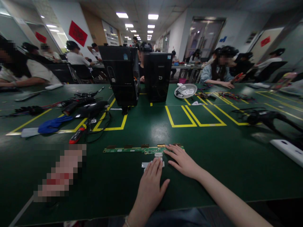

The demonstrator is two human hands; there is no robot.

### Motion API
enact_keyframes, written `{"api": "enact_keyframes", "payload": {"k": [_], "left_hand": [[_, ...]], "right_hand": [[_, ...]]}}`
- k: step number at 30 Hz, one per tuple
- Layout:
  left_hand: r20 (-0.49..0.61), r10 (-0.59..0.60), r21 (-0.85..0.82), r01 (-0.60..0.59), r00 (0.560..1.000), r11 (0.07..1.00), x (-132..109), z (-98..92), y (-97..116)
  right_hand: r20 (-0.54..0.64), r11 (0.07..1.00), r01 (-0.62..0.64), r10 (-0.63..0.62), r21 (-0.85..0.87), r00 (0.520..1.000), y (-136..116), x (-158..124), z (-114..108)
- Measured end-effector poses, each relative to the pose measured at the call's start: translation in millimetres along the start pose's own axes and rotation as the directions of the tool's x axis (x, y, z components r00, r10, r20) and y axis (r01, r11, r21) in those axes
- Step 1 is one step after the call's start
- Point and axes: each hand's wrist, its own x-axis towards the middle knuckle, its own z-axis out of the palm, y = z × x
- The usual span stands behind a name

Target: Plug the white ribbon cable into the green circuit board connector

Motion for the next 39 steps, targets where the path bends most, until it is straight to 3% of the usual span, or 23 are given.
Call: {"api": "enact_keyframes", "payload": {"k": [39], "left_hand": [[0.053,0.009,0.028,-0.01,0.999,1.0,5.2,-6.5,5.3]], "right_hand": [[0.002,1.0,0.003,-0.003,0.008,1.0,3.2,-0.3,3.3]]}}
